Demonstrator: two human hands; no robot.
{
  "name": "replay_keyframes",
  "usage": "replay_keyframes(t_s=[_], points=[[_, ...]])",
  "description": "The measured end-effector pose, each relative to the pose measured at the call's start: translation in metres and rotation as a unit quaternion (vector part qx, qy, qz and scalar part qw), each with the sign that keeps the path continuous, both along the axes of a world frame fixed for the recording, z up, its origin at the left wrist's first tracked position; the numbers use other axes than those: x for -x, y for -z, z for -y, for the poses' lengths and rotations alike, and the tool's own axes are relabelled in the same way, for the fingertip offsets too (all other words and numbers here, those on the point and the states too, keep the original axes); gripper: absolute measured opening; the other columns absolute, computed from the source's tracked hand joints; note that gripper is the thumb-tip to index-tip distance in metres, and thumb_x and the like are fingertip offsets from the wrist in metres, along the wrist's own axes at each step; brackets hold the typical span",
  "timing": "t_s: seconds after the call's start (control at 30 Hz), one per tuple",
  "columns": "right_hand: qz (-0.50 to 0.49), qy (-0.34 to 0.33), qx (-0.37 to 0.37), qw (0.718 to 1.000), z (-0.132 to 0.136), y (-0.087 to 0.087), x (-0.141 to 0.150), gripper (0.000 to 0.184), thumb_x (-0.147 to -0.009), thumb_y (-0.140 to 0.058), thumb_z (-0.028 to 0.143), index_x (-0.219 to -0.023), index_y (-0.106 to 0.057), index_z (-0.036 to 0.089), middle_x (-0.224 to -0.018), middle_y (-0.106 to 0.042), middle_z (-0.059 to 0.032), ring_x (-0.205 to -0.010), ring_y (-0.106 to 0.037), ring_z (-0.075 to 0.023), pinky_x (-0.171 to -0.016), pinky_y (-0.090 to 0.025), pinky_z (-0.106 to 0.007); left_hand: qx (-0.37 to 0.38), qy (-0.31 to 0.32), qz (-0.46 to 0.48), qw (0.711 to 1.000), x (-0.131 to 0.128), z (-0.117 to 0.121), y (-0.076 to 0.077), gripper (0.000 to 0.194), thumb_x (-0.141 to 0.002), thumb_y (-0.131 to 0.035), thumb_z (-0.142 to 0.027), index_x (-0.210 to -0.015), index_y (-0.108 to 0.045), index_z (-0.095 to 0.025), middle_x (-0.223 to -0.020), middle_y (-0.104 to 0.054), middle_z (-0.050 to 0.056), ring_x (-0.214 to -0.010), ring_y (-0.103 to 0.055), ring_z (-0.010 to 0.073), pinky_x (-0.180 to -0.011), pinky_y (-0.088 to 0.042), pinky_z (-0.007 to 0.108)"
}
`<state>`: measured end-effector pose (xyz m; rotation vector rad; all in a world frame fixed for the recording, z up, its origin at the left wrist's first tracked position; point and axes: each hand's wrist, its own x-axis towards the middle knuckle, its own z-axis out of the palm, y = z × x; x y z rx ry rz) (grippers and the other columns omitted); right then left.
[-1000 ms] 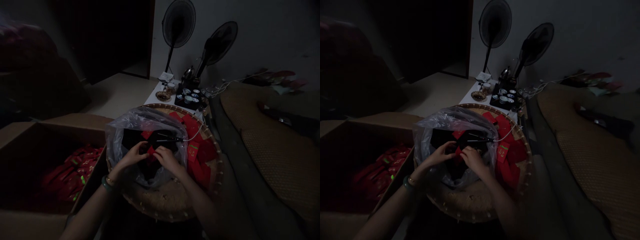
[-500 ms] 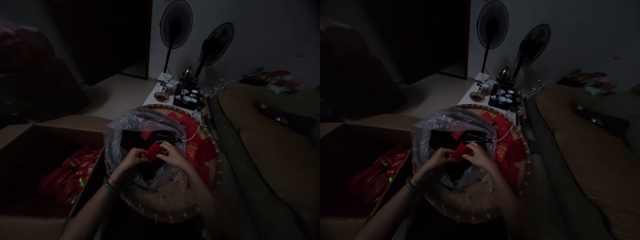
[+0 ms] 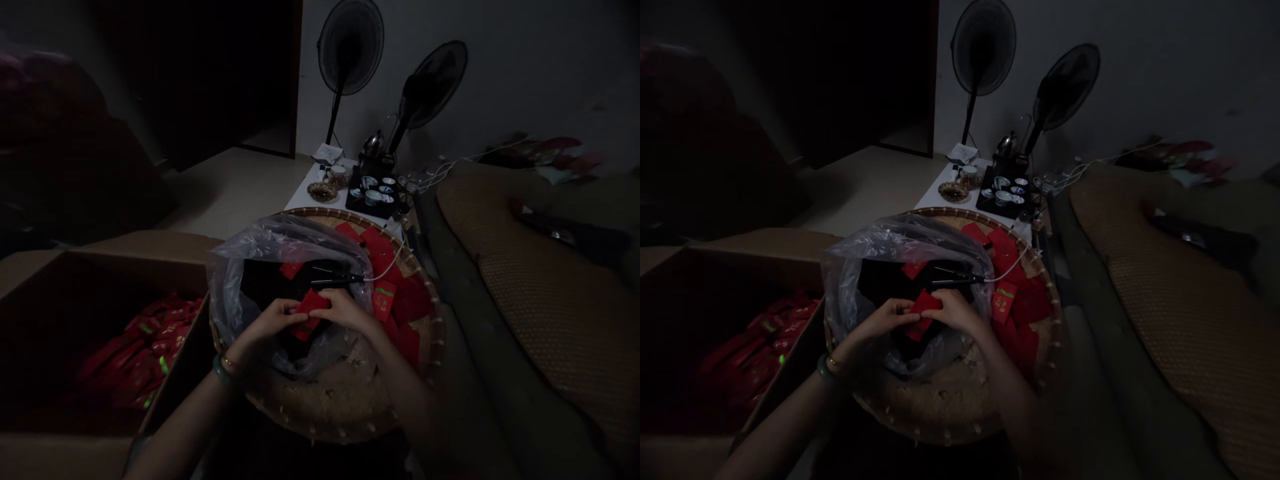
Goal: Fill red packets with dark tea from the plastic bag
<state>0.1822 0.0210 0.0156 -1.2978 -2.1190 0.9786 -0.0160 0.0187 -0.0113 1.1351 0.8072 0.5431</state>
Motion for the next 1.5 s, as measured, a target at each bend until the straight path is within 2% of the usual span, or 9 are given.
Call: replay_keyframes(t_s=[0.1,0.3,0.47,0.67,0.87,1.07,1.17,1.33,1.5], points=[[-0.043,0.050,-0.007,0.998,-0.002,0.003,-0.001,0.023,-0.069,-0.066,0.031,-0.085,-0.061,0.016,-0.077,-0.059,0.0007,-0.067,-0.052,-0.0125,-0.060,-0.036,-0.022,0.030,-0.019,0.007,0.999,-0.003,0.001,-0.001,0.035,-0.063,-0.073,-0.035,-0.085,-0.065,-0.009,-0.074,-0.066,0.004,-0.062,-0.059,0.0124,-0.062,-0.044,0.022],[0.016,-0.010,0.016,1.000,-0.004,0.004,-0.001,0.031,-0.077,-0.057,0.032,-0.054,-0.053,0.013,-0.052,-0.042,0.0038,-0.053,-0.038,-0.0080,-0.051,-0.025,-0.021,0.053,-0.052,-0.001,0.997,-0.009,0.000,-0.015,0.038,-0.057,-0.075,-0.039,-0.079,-0.065,-0.010,-0.065,-0.062,0.000,-0.055,-0.052,0.0082,-0.056,-0.039,0.019],[0.005,-0.046,0.017,0.999,-0.004,0.007,-0.001,0.025,-0.080,-0.056,0.027,-0.060,-0.057,0.013,-0.063,-0.051,0.0017,-0.059,-0.045,-0.0083,-0.054,-0.029,-0.020,0.042,-0.105,-0.011,0.994,-0.018,-0.002,-0.016,0.038,-0.054,-0.074,-0.043,-0.069,-0.064,-0.009,-0.057,-0.058,-0.001,-0.050,-0.046,0.0074,-0.052,-0.035,0.019],[-0.045,0.067,-0.015,0.997,-0.003,0.008,-0.003,0.015,-0.073,-0.063,0.030,-0.079,-0.067,0.016,-0.076,-0.062,-0.0017,-0.068,-0.053,-0.0126,-0.060,-0.036,-0.022,0.005,-0.211,-0.033,0.977,-0.026,0.001,-0.010,0.036,-0.058,-0.070,-0.042,-0.073,-0.062,-0.010,-0.053,-0.052,-0.003,-0.047,-0.041,0.0065,-0.047,-0.031,0.018],[-0.033,0.086,-0.026,0.995,-0.003,0.011,-0.001,0.024,-0.076,-0.059,0.036,-0.063,-0.062,0.015,-0.063,-0.056,-0.0007,-0.060,-0.049,-0.0113,-0.056,-0.034,-0.023,-0.042,-0.252,-0.034,0.966,-0.032,0.004,-0.010,0.034,-0.062,-0.066,-0.044,-0.071,-0.059,-0.012,-0.053,-0.049,-0.004,-0.047,-0.040,0.0063,-0.045,-0.029,0.018],[-0.244,0.233,0.103,0.936,-0.008,0.025,0.004,0.030,-0.061,-0.066,0.034,-0.084,-0.058,0.016,-0.066,-0.057,0.0008,-0.052,-0.050,-0.0105,-0.047,-0.039,-0.021,-0.058,-0.306,-0.033,0.950,-0.038,0.000,-0.004,0.035,-0.063,-0.066,-0.044,-0.073,-0.060,-0.011,-0.052,-0.047,-0.005,-0.045,-0.038,0.0048,-0.044,-0.028,0.016],[-0.271,0.239,0.137,0.922,-0.009,0.028,0.003,0.028,-0.059,-0.067,0.037,-0.073,-0.059,0.014,-0.060,-0.057,0.0002,-0.045,-0.047,-0.0090,-0.044,-0.038,-0.022,-0.017,-0.284,-0.006,0.959,-0.038,0.000,-0.002,0.039,-0.061,-0.070,-0.042,-0.082,-0.061,-0.011,-0.056,-0.053,-0.004,-0.048,-0.045,0.0058,-0.048,-0.034,0.017],[-0.264,0.243,0.132,0.924,-0.011,0.032,-0.001,0.028,-0.059,-0.067,0.038,-0.070,-0.060,0.013,-0.056,-0.058,-0.0003,-0.046,-0.048,-0.0102,-0.045,-0.038,-0.022,0.084,-0.148,0.018,0.985,-0.033,0.004,-0.003,0.048,-0.051,-0.079,-0.033,-0.090,-0.063,-0.009,-0.072,-0.065,0.003,-0.057,-0.057,0.0104,-0.059,-0.043,0.021],[-0.214,0.196,0.112,0.950,-0.013,0.036,0.001,0.030,-0.064,-0.066,0.037,-0.082,-0.064,0.013,-0.073,-0.063,-0.0034,-0.060,-0.054,-0.0123,-0.053,-0.040,-0.023,0.082,-0.135,0.014,0.987,-0.033,0.004,0.000,0.045,-0.052,-0.079,-0.033,-0.087,-0.064,-0.009,-0.069,-0.065,0.003,-0.057,-0.057,0.0101,-0.059,-0.043,0.021]])
